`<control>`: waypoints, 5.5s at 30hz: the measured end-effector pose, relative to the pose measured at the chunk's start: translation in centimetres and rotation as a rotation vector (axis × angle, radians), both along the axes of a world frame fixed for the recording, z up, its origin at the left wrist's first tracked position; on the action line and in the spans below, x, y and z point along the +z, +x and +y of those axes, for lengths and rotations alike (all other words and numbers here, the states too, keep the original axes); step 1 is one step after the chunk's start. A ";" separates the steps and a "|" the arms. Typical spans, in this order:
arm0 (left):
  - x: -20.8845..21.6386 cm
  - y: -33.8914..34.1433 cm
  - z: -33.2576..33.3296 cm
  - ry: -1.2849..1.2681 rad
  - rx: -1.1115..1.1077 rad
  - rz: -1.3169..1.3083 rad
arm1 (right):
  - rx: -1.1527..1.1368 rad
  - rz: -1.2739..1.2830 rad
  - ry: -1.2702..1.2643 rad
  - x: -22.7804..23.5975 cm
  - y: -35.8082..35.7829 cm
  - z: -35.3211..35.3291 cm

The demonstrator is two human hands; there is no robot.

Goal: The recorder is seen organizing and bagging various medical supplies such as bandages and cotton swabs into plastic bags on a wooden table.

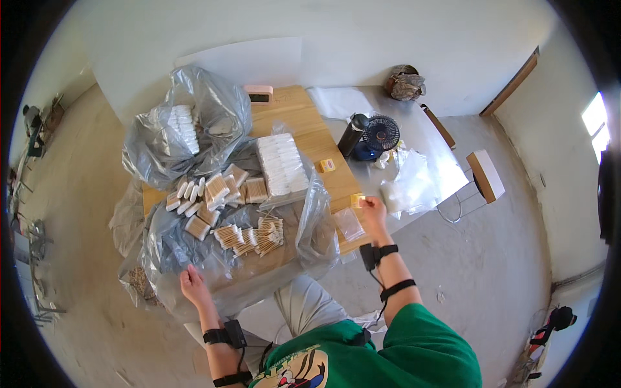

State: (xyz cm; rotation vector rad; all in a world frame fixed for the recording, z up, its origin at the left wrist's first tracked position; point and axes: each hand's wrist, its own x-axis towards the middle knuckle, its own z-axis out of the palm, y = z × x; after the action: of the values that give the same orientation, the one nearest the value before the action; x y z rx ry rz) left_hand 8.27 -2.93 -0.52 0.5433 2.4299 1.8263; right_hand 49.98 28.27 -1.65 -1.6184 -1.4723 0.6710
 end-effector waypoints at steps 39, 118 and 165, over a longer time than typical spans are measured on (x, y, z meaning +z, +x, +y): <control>0.0 2.7 2.5 -0.058 -0.287 -0.042 | -0.090 0.296 -0.219 -0.8 0.5 -7.2; 3.1 4.3 -0.1 -0.179 -0.356 0.175 | 0.800 0.026 0.273 8.2 -25.8 -20.2; 6.0 5.5 -1.1 -0.280 -0.616 0.101 | 1.119 -0.129 0.380 7.7 -25.9 -22.1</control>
State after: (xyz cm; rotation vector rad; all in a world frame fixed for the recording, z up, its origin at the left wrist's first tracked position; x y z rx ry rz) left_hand 13.76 -3.99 5.44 1.2062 2.1665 1.2148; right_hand 24.10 6.17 6.09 -0.4470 -2.4047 0.7909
